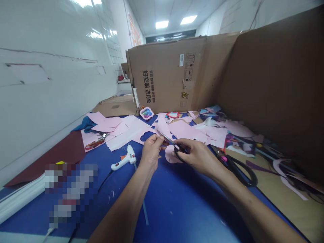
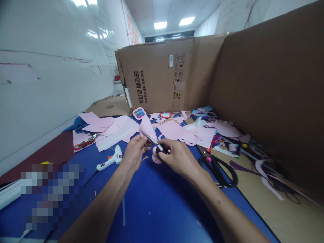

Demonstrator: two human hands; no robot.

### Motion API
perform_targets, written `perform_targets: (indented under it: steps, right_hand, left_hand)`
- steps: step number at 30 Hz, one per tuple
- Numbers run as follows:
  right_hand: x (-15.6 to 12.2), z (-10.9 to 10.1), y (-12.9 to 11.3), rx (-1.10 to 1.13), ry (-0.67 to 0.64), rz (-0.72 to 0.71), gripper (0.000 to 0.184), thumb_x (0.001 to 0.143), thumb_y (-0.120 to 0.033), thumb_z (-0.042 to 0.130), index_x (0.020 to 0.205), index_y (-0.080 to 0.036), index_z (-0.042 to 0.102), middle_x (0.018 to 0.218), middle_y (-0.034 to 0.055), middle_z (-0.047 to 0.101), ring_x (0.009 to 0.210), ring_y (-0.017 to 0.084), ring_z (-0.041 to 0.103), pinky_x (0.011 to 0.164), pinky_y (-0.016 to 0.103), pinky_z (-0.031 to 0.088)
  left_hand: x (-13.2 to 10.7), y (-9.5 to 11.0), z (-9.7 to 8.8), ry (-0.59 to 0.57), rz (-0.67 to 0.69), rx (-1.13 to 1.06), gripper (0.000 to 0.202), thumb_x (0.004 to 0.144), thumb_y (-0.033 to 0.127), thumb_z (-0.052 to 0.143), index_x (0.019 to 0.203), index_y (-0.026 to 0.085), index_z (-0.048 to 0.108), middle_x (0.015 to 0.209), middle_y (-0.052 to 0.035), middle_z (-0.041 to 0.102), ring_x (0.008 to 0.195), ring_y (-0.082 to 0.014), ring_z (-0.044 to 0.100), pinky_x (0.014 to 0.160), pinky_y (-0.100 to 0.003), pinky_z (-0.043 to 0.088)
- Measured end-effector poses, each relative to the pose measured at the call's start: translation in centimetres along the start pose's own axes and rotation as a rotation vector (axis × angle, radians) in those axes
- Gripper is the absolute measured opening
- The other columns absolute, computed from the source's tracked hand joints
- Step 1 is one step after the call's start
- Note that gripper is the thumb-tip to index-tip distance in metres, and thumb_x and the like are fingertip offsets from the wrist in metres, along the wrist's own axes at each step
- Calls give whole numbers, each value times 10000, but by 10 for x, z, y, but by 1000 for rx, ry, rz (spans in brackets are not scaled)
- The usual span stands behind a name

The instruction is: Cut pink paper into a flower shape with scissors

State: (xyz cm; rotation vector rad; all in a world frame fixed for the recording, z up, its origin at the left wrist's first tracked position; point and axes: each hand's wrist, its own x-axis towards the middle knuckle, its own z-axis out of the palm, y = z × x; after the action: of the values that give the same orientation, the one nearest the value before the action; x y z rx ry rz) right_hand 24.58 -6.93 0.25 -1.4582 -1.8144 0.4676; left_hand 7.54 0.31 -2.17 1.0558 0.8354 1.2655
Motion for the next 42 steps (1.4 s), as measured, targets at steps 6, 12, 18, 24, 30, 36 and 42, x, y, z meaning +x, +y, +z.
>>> perform_targets:
  steps: [6,12,18,24,30,36,42]
  right_hand:
    - [0,0,-2,60,-25,12,218,884,-291,654,1063,-235,764,768,-31,692,668,150,546,615,256,381]
    - [2,1,4,93,-49,11,244,902,-327,660,1094,-220,765,762,-23,678,676,155,543,622,263,381]
    - [3,0,8,100,-67,5,251,907,-329,662,1109,-225,768,777,-16,687,690,163,544,620,267,375]
    - [2,-6,9,157,-126,-19,205,925,-342,644,1034,-218,766,828,-6,719,715,169,574,618,263,377]
    - [2,-11,10,153,-166,-34,197,936,-329,638,1039,-219,766,855,-5,724,728,167,576,612,256,375]
    - [2,-11,11,151,-164,-36,261,924,-339,647,1104,-209,784,844,21,736,718,182,589,603,263,387]
    - [2,-10,11,151,-163,-31,253,924,-316,639,1108,-218,781,850,10,738,734,182,600,618,264,392]
  left_hand:
    - [0,0,-1,-14,9,1,252,750,390,800,813,159,722,771,-50,718,708,-140,651,624,-225,484]
    - [1,-1,-2,-13,5,12,254,753,397,799,815,162,725,768,-50,722,709,-139,649,625,-223,478]
    - [2,-1,-3,-27,3,32,232,764,387,785,815,167,732,760,-47,723,699,-138,649,617,-223,469]
    - [3,1,-7,-65,31,89,194,781,365,767,782,176,726,780,-48,740,710,-141,656,612,-224,453]
    - [2,9,-9,-117,39,138,179,787,357,754,761,183,719,777,-46,744,718,-147,659,632,-236,455]
    - [2,15,-11,-168,67,197,176,806,363,734,760,194,720,772,-45,752,725,-157,666,650,-249,456]
    - [3,12,-11,-156,44,170,179,799,360,744,765,186,722,758,-43,743,708,-149,662,643,-242,461]
